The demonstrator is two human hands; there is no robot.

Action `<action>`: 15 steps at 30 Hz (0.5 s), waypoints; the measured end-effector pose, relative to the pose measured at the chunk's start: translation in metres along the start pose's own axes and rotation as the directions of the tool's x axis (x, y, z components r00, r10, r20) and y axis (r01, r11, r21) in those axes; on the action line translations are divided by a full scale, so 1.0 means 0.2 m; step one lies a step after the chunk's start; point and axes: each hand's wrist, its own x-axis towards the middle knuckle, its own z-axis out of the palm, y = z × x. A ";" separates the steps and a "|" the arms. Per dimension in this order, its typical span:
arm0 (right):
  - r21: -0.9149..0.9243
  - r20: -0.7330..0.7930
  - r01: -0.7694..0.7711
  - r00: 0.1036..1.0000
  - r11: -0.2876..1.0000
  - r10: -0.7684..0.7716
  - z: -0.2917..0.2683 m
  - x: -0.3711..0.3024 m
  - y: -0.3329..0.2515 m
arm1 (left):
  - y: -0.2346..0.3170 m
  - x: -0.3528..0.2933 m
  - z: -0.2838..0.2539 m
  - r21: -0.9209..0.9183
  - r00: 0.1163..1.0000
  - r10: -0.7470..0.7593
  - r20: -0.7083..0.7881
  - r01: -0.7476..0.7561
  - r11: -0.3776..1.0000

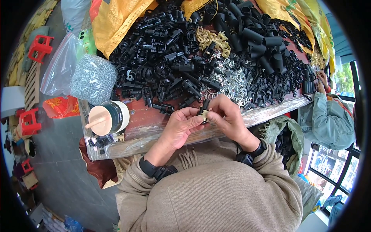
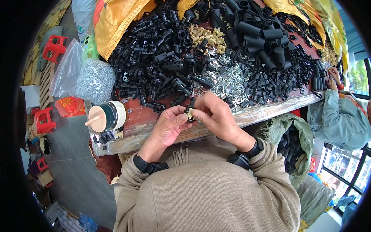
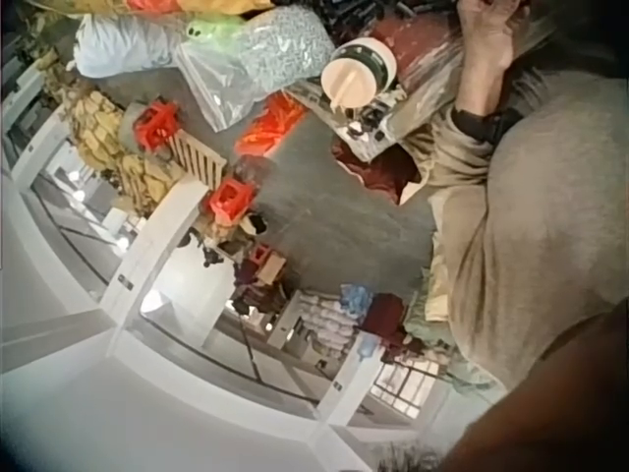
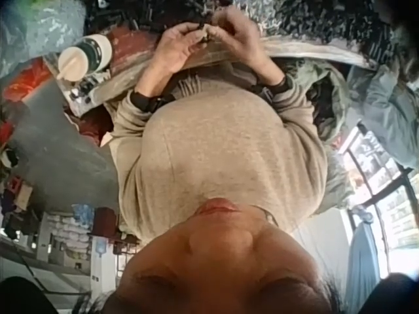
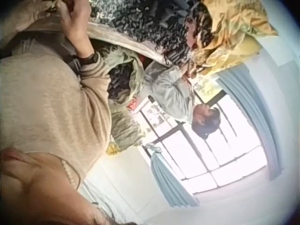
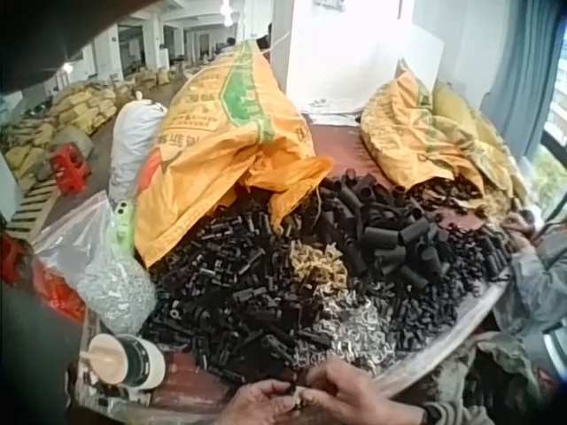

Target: Assembling small black plastic components by inserting metal pins into them at a production workbench.

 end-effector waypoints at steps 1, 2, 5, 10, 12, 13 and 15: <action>0.032 -0.048 -0.103 0.993 0.994 0.104 0.00 -0.01 -0.01 | 0.01 0.00 0.01 0.017 1.000 -0.008 -0.012 0.008 1.000; 0.032 -0.052 -0.103 0.993 0.994 0.105 0.00 -0.01 -0.01 | 0.01 0.00 0.02 0.034 1.000 -0.016 -0.023 0.017 0.999; 0.071 -0.024 -0.106 0.994 0.992 0.108 0.00 -0.03 0.03 | 0.00 0.00 0.02 0.112 1.000 -0.014 -0.027 0.016 0.994; -0.018 -0.023 0.000 1.000 1.000 -0.001 -0.15 -0.07 0.10 | 0.01 -0.02 0.01 0.101 1.000 0.009 0.022 -0.012 0.995; -0.292 -0.229 0.014 0.970 0.956 -0.084 -0.25 -0.10 0.15 | 0.01 -0.03 0.01 0.111 1.000 0.017 0.026 -0.020 0.994; -0.293 -0.231 0.013 0.969 0.956 -0.084 -0.28 -0.11 0.15 | 0.01 -0.03 0.01 0.120 0.999 0.026 0.030 -0.030 0.992; -0.371 -0.223 0.020 0.969 0.928 -0.110 -0.33 -0.14 0.13 | 0.01 -0.02 0.01 0.130 0.999 0.034 0.036 -0.038 0.991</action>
